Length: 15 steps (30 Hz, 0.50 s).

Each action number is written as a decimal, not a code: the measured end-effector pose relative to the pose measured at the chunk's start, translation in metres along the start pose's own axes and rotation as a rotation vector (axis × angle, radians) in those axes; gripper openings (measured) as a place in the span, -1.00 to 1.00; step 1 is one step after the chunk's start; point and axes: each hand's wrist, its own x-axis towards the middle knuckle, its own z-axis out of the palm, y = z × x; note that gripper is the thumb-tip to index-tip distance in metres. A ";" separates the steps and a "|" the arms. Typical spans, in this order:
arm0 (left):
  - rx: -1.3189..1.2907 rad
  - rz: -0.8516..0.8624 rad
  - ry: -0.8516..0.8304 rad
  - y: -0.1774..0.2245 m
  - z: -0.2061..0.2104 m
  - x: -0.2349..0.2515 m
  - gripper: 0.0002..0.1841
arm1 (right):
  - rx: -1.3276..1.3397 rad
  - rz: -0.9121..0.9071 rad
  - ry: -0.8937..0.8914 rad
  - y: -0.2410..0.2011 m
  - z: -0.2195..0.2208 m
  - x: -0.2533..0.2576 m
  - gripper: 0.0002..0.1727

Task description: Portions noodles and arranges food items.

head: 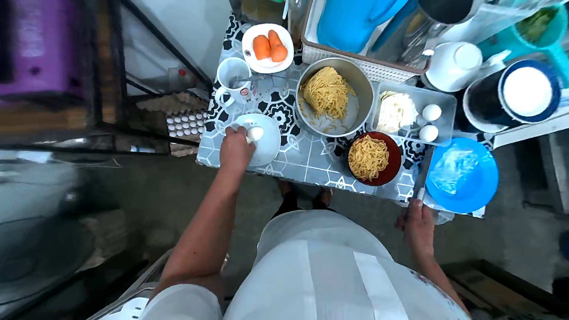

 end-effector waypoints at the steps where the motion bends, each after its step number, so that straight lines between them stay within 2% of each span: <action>1: -0.036 0.031 -0.012 -0.004 -0.002 0.001 -0.46 | 0.017 -0.061 -0.002 0.004 -0.001 -0.009 -0.55; 3: -0.119 0.084 -0.035 -0.014 -0.007 0.003 -0.36 | -0.060 -0.263 -0.032 0.011 -0.006 -0.027 -0.51; 5: -0.166 0.125 -0.061 -0.021 -0.012 0.002 -0.30 | -0.232 -0.545 -0.106 0.010 -0.007 -0.037 -0.46; 9: -0.169 0.172 -0.070 -0.032 -0.011 0.001 -0.26 | -0.493 -0.961 -0.396 -0.041 0.032 -0.039 -0.51; 12: -0.182 0.158 -0.083 -0.034 -0.008 0.000 -0.26 | -0.672 -1.169 -0.497 -0.079 0.088 -0.036 -0.61; 15: -0.187 0.160 -0.074 -0.036 -0.007 -0.001 -0.26 | -0.808 -1.247 -0.528 -0.106 0.138 -0.036 -0.61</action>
